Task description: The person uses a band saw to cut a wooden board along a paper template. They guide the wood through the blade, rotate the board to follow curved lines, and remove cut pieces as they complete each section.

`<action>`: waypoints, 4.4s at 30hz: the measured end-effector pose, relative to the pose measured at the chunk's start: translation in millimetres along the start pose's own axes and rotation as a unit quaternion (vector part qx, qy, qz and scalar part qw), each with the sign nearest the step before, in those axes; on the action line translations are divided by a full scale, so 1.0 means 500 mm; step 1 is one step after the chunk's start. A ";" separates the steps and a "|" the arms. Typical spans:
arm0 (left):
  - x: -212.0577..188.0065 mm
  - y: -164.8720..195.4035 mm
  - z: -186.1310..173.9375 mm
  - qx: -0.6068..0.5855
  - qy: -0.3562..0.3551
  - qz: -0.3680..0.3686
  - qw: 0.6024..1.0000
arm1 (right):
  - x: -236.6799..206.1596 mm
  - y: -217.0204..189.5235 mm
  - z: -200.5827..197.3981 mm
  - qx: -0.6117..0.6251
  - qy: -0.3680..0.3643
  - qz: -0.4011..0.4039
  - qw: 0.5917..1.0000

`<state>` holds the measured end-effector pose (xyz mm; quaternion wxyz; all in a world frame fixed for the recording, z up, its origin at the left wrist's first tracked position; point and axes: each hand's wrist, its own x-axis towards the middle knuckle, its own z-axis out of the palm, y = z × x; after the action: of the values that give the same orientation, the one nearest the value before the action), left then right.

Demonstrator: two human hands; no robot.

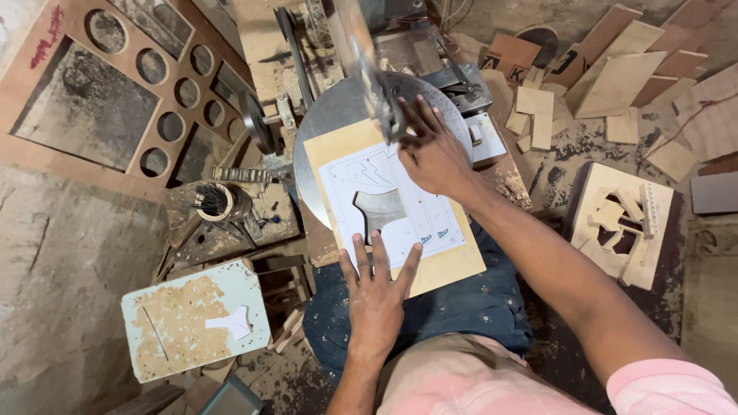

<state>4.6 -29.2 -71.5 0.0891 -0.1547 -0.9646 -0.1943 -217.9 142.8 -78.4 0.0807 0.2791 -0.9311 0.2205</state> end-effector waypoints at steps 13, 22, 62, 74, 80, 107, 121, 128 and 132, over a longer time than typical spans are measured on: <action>0.008 -0.015 0.001 0.021 0.001 0.002 1.000 | 0.014 -0.002 0.005 0.021 -0.002 0.031 0.999; 0.014 -0.022 -0.005 0.022 0.000 0.003 1.000 | 0.019 -0.004 0.002 0.006 0.008 0.008 1.000; 0.039 -0.028 -0.001 0.044 0.003 -0.001 0.999 | 0.048 -0.002 -0.003 0.118 -0.029 0.155 0.980; 0.051 -0.027 -0.004 0.046 0.003 -0.004 0.999 | 0.056 0.044 0.035 -0.031 -0.015 0.029 0.999; 0.053 -0.032 -0.011 0.030 -0.007 -0.005 1.000 | 0.064 0.030 0.016 0.006 0.007 0.058 0.998; 0.068 -0.028 0.005 0.034 0.026 -0.011 0.999 | 0.093 0.042 0.022 0.036 -0.057 0.113 0.991; 0.072 -0.020 0.013 0.042 0.038 -0.024 0.998 | 0.101 0.030 0.009 0.003 -0.027 0.017 0.999; 0.083 -0.015 0.002 0.031 0.029 -0.034 0.999 | 0.107 0.026 0.009 0.028 -0.035 0.067 0.997; 0.088 -0.009 -0.033 0.044 -0.011 -0.024 0.999 | 0.110 0.041 0.019 -0.025 -0.053 -0.001 0.998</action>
<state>-36.5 -28.1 -48.1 0.0806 -0.1296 -0.9766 -0.1518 -275.0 127.1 -79.3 0.0389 0.2894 -0.9390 0.1818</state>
